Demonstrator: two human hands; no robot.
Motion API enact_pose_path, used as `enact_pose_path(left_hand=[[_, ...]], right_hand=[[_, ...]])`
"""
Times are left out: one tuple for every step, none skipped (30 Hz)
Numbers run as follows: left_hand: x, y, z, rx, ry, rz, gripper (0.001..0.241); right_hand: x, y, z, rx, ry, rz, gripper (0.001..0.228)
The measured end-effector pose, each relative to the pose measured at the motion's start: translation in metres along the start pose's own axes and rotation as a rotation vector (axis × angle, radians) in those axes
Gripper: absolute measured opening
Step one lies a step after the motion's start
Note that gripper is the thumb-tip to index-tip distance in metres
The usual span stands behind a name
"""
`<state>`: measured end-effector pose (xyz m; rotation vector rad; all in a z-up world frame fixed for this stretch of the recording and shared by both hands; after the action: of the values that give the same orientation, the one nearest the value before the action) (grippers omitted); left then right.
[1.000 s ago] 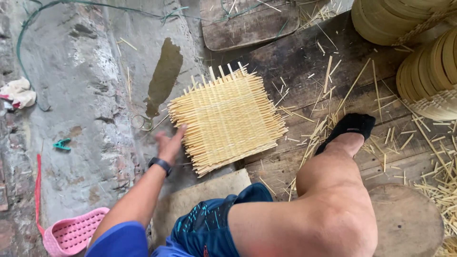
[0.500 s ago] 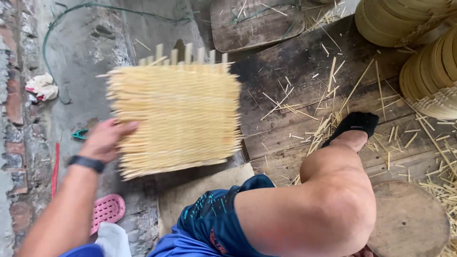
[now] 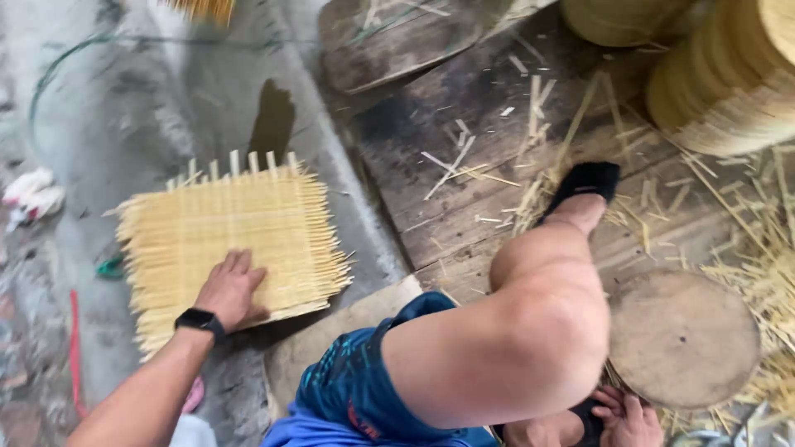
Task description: Assembling and trimming circular bamboo sieves by fitting woven mats into rings and cutting excess material.
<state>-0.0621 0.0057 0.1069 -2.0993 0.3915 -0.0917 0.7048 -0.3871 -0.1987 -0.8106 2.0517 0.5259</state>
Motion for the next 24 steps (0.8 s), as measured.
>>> enact_pose_path(left_hand=[[0.006,-0.005,-0.001,-0.002,0.019,0.009,0.088],[0.011,-0.006,-0.003,-0.053,0.025,0.033,0.084],[0.013,-0.009,-0.003,-0.102,0.031,0.061,0.079],[0.020,-0.018,-0.004,-0.100,0.051,0.073,0.079],[0.027,-0.025,-0.005,-0.139,0.070,0.105,0.075],[0.034,-0.032,-0.007,-0.177,0.087,0.137,0.071],[0.036,-0.028,-0.007,-0.172,0.103,0.146,0.071],[0.040,-0.023,-0.008,-0.189,0.147,0.155,0.058],[0.042,-0.019,-0.009,-0.206,0.187,0.163,0.047],[0.041,-0.021,-0.008,-0.200,0.198,0.172,0.047],[0.039,-0.020,-0.010,-0.207,0.198,0.152,0.039],[0.037,-0.019,-0.012,-0.213,0.198,0.132,0.031],[0.033,-0.025,-0.012,-0.207,0.203,0.137,0.031],[0.027,-0.041,-0.010,-0.065,0.173,0.063,0.033],[0.021,-0.054,-0.013,0.075,0.141,-0.014,0.036],[0.024,-0.072,-0.013,0.078,0.144,-0.012,0.036],[0.018,-0.099,-0.016,0.222,0.018,-0.083,0.032],[0.012,-0.125,-0.022,0.366,-0.109,-0.153,0.030],[0.003,-0.140,-0.020,0.372,-0.107,-0.153,0.030],[0.001,-0.160,-0.020,0.461,-0.055,-0.042,0.030],[0.000,-0.181,-0.020,0.547,0.001,0.072,0.031],[-0.040,-0.170,-0.012,0.552,0.008,0.073,0.031],[-0.077,-0.166,-0.006,0.640,0.055,0.138,0.029],[-0.112,-0.163,0.002,0.728,0.102,0.203,0.027]], right_hand=[[-0.012,0.014,-0.017,0.020,0.000,0.008,0.039],[-0.028,0.026,-0.033,0.073,-0.073,0.042,0.033],[-0.044,0.041,-0.049,0.127,-0.148,0.078,0.028],[-0.052,0.048,-0.056,0.148,-0.150,0.088,0.028],[-0.059,0.058,-0.060,0.134,-0.143,0.102,0.027],[-0.066,0.067,-0.064,0.119,-0.135,0.116,0.026],[-0.068,0.068,-0.065,0.134,-0.140,0.124,0.026],[-0.069,0.070,-0.066,0.135,-0.126,0.127,0.026],[-0.070,0.075,-0.065,0.132,-0.112,0.131,0.026],[-0.073,0.077,-0.067,0.143,-0.117,0.140,0.026],[-0.076,0.079,-0.069,0.144,-0.102,0.136,0.026],[-0.078,0.082,-0.072,0.146,-0.087,0.132,0.026],[-0.079,0.083,-0.072,0.150,-0.092,0.139,0.026],[-0.079,0.084,-0.072,0.151,-0.088,0.143,0.026],[-0.080,0.085,-0.073,0.149,-0.083,0.145,0.025],[-0.078,0.084,-0.074,0.152,-0.085,0.148,0.025],[-0.077,0.084,-0.073,0.148,-0.094,0.154,0.025],[-0.077,0.083,-0.072,0.144,-0.103,0.160,0.025],[-0.078,0.085,-0.072,0.144,-0.109,0.164,0.025],[-0.079,0.086,-0.072,0.140,-0.113,0.163,0.025],[-0.080,0.086,-0.074,0.142,-0.115,0.162,0.025],[-0.080,0.084,-0.074,0.148,-0.120,0.167,0.025],[-0.078,0.083,-0.075,0.153,-0.115,0.189,0.024],[-0.075,0.082,-0.075,0.158,-0.110,0.210,0.024]])
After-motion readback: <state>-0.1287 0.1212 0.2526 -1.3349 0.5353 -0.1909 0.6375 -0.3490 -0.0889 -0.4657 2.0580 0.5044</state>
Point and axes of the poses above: each hand's wrist, its own z-axis towards the middle knuckle, its own y-axis out of the palm, x = y × z, the point moved 7 cm from there along z, towards the middle knuckle, and after that the axes turned 2 degrees about -x, right-handed, at the moved point
